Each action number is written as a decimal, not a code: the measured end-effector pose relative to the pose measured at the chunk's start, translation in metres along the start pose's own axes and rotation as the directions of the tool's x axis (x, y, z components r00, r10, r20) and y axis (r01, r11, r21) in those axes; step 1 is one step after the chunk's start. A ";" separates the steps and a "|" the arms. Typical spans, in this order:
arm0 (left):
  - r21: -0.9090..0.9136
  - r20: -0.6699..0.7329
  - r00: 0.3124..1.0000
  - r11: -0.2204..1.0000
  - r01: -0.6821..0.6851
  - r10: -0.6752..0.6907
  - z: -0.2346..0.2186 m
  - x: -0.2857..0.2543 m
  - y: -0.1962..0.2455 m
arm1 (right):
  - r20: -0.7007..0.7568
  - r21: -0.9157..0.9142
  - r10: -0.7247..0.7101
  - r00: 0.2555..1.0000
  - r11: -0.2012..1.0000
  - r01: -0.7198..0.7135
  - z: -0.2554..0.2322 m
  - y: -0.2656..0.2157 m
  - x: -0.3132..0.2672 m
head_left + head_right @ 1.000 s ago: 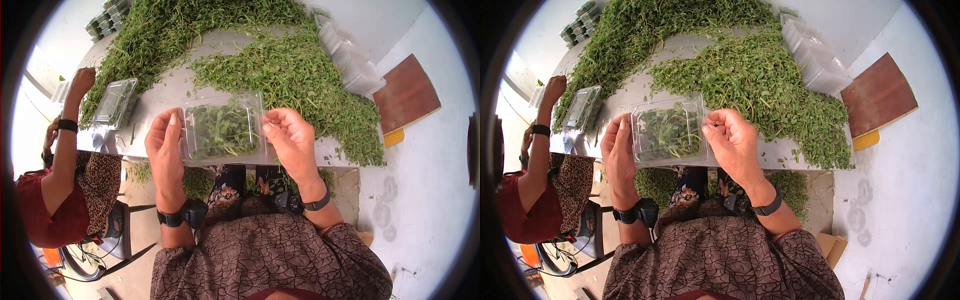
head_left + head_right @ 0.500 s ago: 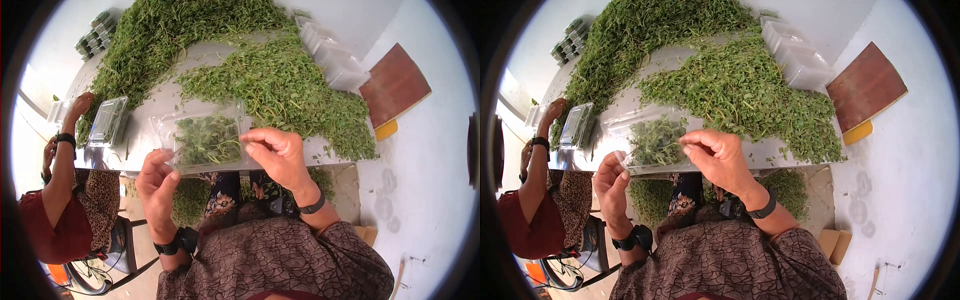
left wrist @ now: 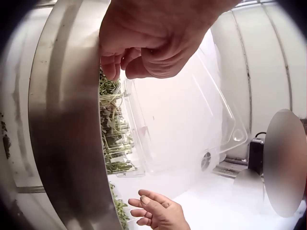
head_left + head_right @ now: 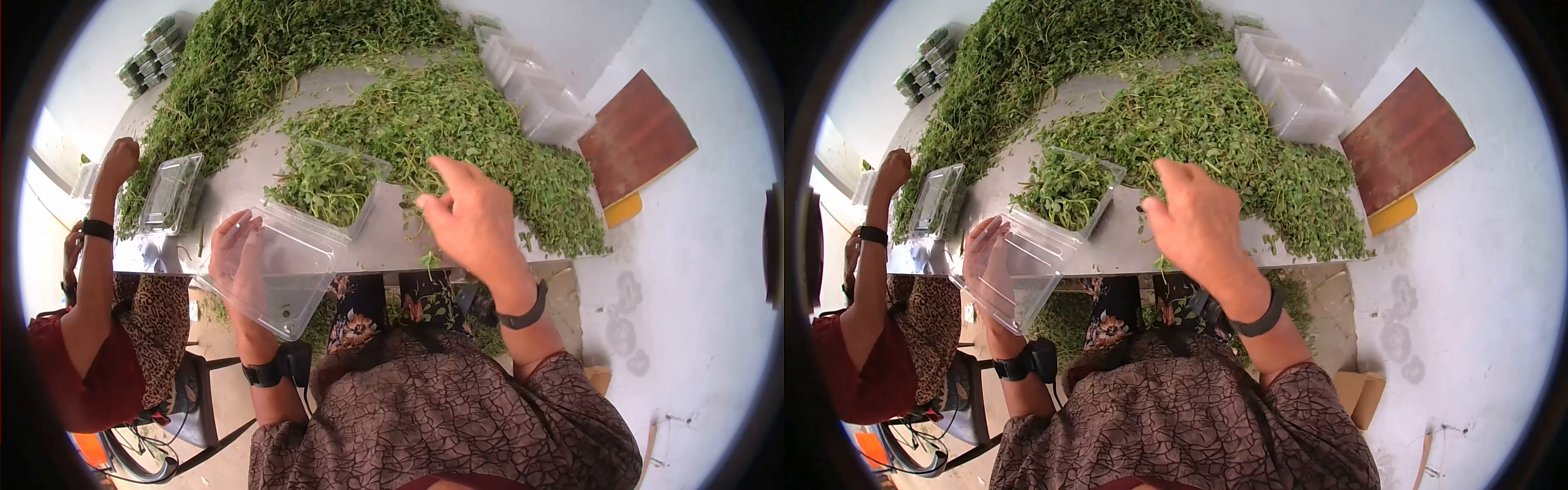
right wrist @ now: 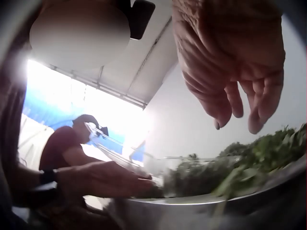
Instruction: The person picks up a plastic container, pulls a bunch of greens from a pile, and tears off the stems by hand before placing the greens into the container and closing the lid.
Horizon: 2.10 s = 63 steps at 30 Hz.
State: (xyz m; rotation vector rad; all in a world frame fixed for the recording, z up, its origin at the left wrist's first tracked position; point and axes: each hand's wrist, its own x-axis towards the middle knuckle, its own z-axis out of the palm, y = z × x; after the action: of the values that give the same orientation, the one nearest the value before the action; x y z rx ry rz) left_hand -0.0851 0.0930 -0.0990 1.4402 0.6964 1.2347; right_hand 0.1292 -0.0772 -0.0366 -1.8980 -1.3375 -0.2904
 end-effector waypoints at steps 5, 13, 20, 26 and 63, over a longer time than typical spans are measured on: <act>0.135 -0.059 0.996 0.990 -0.051 0.060 0.000 -0.008 -0.001 | 0.210 -0.378 0.136 0.968 0.925 -0.048 0.002 0.022 0.014; 0.269 -0.112 0.993 0.963 -0.010 0.042 -0.006 -0.021 0.010 | 0.210 -0.370 0.086 0.974 0.929 -0.002 0.015 0.041 0.022; 0.076 -0.032 0.998 0.995 0.059 -0.057 -0.034 -0.041 0.002 | 0.073 -0.183 0.260 0.963 0.952 -0.244 -0.013 0.038 0.034; -0.223 -0.067 0.955 0.937 0.269 -0.290 -0.049 -0.053 -0.007 | 0.261 -0.268 0.267 0.928 0.943 -0.196 -0.015 0.029 0.032; 0.303 -0.319 0.883 0.920 -0.250 0.345 -0.019 -0.028 0.060 | 0.199 0.633 0.508 0.838 0.586 -0.506 -0.018 0.035 0.025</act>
State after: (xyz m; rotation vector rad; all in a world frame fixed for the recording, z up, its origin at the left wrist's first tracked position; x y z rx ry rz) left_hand -0.1230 0.0579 -0.0532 1.5853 0.9355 1.7391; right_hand 0.1747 -0.0779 -0.0266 -1.5394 -0.6734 0.4434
